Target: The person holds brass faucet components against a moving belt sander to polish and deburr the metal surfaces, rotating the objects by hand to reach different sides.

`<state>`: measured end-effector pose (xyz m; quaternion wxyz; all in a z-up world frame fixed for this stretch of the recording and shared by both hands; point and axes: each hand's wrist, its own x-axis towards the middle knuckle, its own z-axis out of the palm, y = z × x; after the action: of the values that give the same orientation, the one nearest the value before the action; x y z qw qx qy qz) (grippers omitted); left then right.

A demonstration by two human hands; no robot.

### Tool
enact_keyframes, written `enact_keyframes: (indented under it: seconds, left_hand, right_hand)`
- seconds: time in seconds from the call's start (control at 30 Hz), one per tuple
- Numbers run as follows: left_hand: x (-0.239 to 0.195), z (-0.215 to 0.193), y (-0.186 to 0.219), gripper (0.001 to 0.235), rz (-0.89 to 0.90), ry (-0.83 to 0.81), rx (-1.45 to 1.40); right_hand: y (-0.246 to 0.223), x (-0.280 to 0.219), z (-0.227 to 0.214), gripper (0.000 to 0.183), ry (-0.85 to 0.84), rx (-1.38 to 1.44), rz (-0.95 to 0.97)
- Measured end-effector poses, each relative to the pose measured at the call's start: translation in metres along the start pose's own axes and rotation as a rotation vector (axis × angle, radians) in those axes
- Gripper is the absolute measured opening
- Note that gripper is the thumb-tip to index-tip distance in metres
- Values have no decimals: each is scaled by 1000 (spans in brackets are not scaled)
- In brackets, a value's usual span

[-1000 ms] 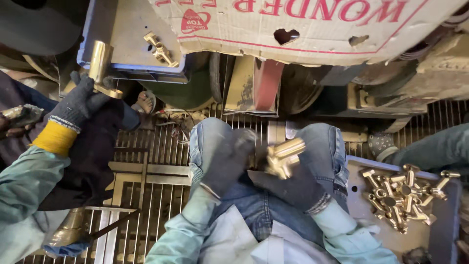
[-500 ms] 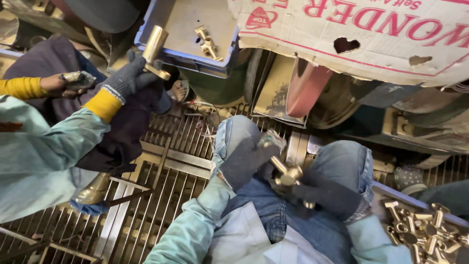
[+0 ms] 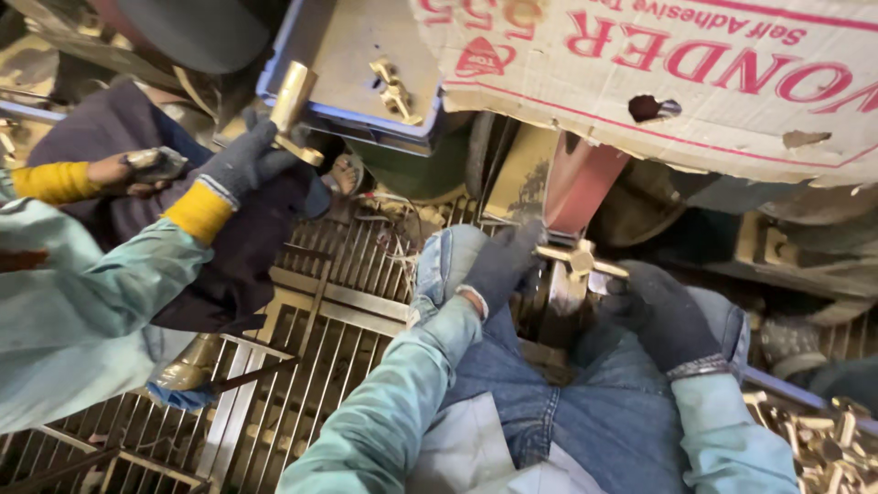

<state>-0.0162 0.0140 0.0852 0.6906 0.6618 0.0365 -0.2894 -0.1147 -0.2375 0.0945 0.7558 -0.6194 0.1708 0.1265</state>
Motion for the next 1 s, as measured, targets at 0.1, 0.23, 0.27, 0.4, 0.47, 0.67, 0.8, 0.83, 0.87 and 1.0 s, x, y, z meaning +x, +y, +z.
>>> enact_keyframes:
  seconds: [0.1, 0.23, 0.27, 0.4, 0.47, 0.67, 0.8, 0.83, 0.87, 1.0]
  left_hand:
    - [32, -8, -34, 31, 512, 164, 530]
    - [61, -11, -50, 27, 565, 200, 723]
    - [64, -10, -50, 27, 413, 170, 655]
    - [65, -3, -39, 30, 154, 108, 507]
    - [61, -1, -30, 30, 281, 136, 545]
    - [57, 10, -6, 26, -53, 61, -144]
    - [58, 7, 12, 34, -136, 51, -65]
    - [60, 7, 15, 40, -199, 64, -109]
    - [64, 8, 19, 42, -273, 70, -203]
    - [73, 9, 27, 50, -465, 100, -351]
  right_hand:
    - [7, 9, 0, 26, 117, 242, 63]
    - [-4, 18, 17, 28, 200, 34, 32]
    - [-8, 17, 21, 31, 201, -22, -6]
    - [-22, 16, 32, 26, 254, -218, -155]
    - [-29, 17, 36, 24, 248, -92, -104]
    - [-31, 36, 27, 32, 258, -394, -73]
    - [-8, 63, 8, 24, 237, -169, 102]
    - [-2, 67, -1, 22, 148, -468, -28]
    - [4, 72, -9, 24, 56, -764, -163]
    - [23, 102, -34, 33, -67, -1255, -328]
